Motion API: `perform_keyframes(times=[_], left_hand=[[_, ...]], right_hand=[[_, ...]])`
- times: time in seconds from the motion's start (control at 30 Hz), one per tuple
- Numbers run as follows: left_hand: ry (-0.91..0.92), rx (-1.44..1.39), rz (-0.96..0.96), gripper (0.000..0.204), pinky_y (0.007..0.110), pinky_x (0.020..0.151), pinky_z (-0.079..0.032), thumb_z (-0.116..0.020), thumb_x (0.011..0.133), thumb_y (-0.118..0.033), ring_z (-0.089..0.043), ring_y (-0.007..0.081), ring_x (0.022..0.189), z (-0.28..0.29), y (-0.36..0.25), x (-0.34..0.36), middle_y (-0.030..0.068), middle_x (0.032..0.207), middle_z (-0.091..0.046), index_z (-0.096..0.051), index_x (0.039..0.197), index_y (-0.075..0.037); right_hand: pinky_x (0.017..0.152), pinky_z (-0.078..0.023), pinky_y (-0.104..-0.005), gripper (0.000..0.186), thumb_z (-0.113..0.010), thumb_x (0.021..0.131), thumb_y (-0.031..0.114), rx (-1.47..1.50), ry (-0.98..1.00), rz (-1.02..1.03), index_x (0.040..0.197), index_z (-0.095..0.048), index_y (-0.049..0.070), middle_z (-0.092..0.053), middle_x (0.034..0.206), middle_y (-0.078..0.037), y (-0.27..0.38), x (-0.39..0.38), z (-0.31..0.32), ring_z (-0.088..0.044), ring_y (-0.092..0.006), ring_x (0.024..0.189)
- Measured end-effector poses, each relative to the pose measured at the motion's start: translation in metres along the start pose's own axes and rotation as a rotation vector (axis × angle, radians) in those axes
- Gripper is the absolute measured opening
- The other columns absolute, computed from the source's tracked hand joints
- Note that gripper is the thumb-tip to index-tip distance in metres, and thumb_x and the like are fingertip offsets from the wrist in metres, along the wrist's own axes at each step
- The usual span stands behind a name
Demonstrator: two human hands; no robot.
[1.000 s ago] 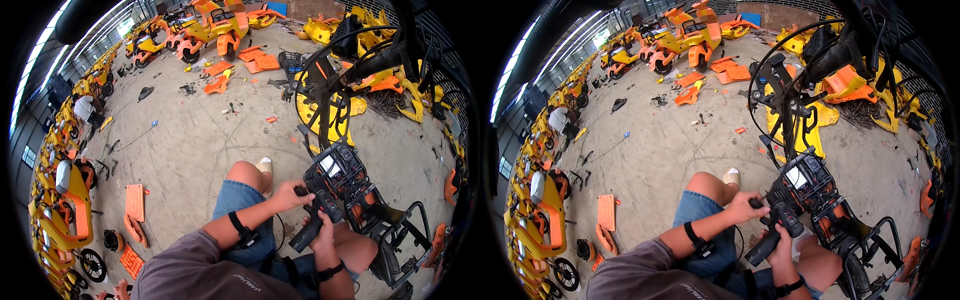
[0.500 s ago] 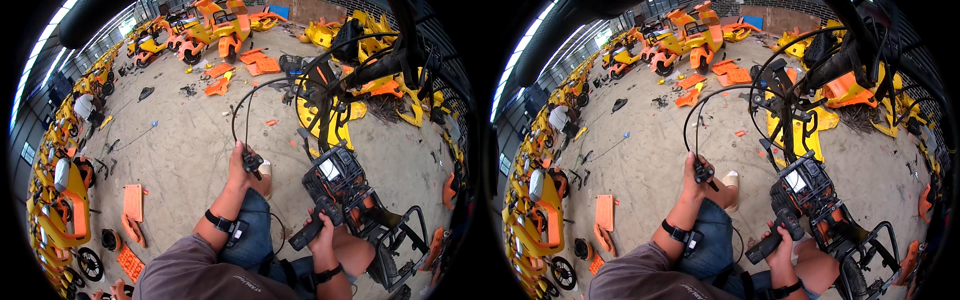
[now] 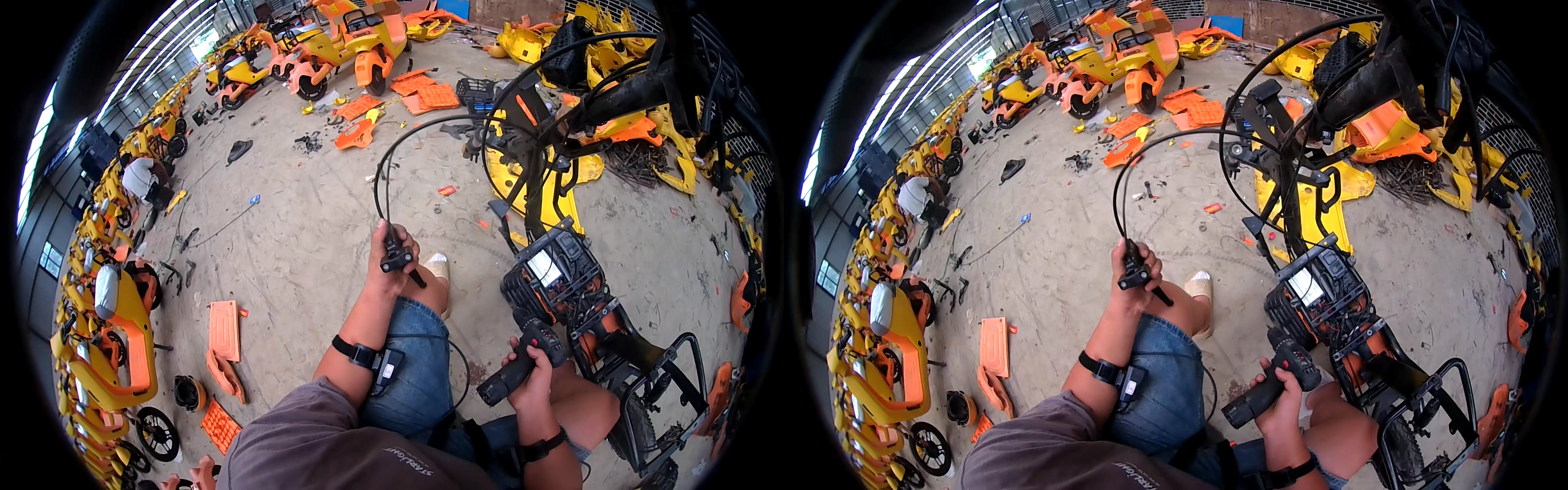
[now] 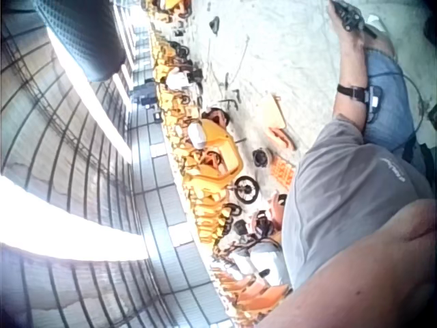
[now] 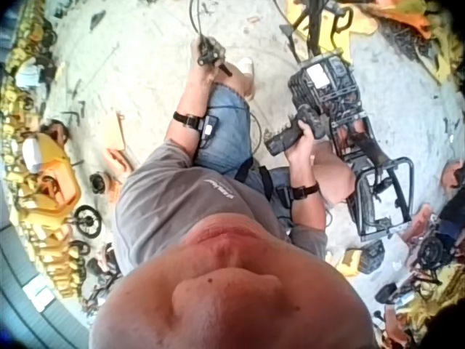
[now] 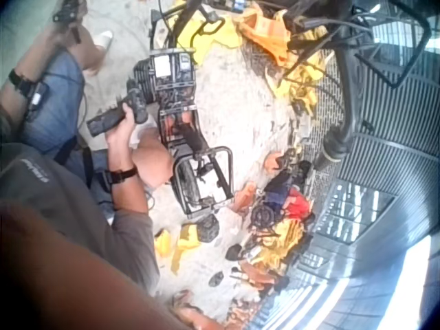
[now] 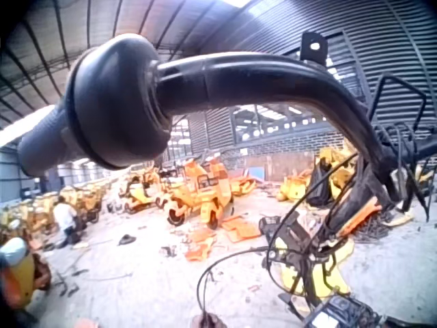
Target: The person uses a power drill and their hands to disassemble and adjust parts of a motorcycle braking or steering assembly while seated on the floor in a large service bay.
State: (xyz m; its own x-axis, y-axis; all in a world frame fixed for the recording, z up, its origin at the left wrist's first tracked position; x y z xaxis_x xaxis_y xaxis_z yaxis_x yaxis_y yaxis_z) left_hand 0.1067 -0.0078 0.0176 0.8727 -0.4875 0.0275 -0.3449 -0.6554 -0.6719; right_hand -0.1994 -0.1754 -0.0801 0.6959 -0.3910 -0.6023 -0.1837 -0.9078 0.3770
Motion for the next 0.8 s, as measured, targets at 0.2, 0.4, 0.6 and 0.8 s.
perform_keyframes(times=[0.2,0.4,0.6,0.8], left_hand=[[-0.009,0.163,-0.061,0.051,0.026,0.039,-0.039,-0.049,0.096,-0.056,-0.05,0.018,0.054,0.009,-0.03,0.011,0.0048,0.064,-0.045,-0.053,0.085,-0.006],[0.029,0.142,-0.002,0.054,0.025,0.039,-0.038,-0.047,0.094,-0.062,-0.05,0.0148,0.058,0.017,-0.022,0.014,0.0013,0.064,-0.045,-0.054,0.085,-0.009],[-0.009,0.13,0.079,0.057,0.025,0.042,-0.035,-0.044,0.093,-0.066,-0.044,0.0131,0.057,0.018,-0.025,0.022,-0.0012,0.061,-0.04,-0.052,0.083,-0.011],[-0.036,-0.154,0.132,0.06,0.029,0.04,-0.031,-0.042,0.091,-0.068,-0.037,0.0148,0.045,0.057,-0.017,0.029,-0.001,0.055,-0.037,-0.053,0.077,-0.011]], right_hand=[[0.077,-0.052,-0.035,0.037,-0.059,0.085,0.016,0.013,-0.001,-0.038,0.119,-0.052,0.007,-0.065,0.11,-0.011,-0.003,0.005,0.002,-0.058,-0.0197,0.079],[0.075,-0.053,-0.0344,0.034,-0.06,0.084,0.016,0.02,-0.04,-0.07,0.117,-0.054,0.008,-0.065,0.109,-0.013,-0.008,0.002,0.005,-0.06,-0.0196,0.076],[0.075,-0.053,-0.0348,0.031,-0.061,0.083,0.015,0.032,-0.108,-0.029,0.112,-0.052,0.013,-0.065,0.108,-0.013,-0.007,0.009,0.014,-0.061,-0.0191,0.077],[0.075,-0.052,-0.0356,0.032,-0.06,0.083,0.014,0.05,-0.173,0.02,0.113,-0.049,0.013,-0.065,0.105,-0.012,-0.004,0.012,0.031,-0.06,-0.0208,0.078]])
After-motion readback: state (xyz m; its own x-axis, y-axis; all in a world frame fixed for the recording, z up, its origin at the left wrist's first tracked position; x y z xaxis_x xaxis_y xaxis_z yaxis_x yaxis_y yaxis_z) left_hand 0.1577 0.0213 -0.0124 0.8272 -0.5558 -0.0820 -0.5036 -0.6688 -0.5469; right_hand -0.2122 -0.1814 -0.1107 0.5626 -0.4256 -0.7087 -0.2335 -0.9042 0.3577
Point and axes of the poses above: each hand's wrist, its own x-axis towards the middle knuckle, its own z-axis out of the back of the hand, y = z × x, the point moved 8 cm from there along x, towards the middle knuckle
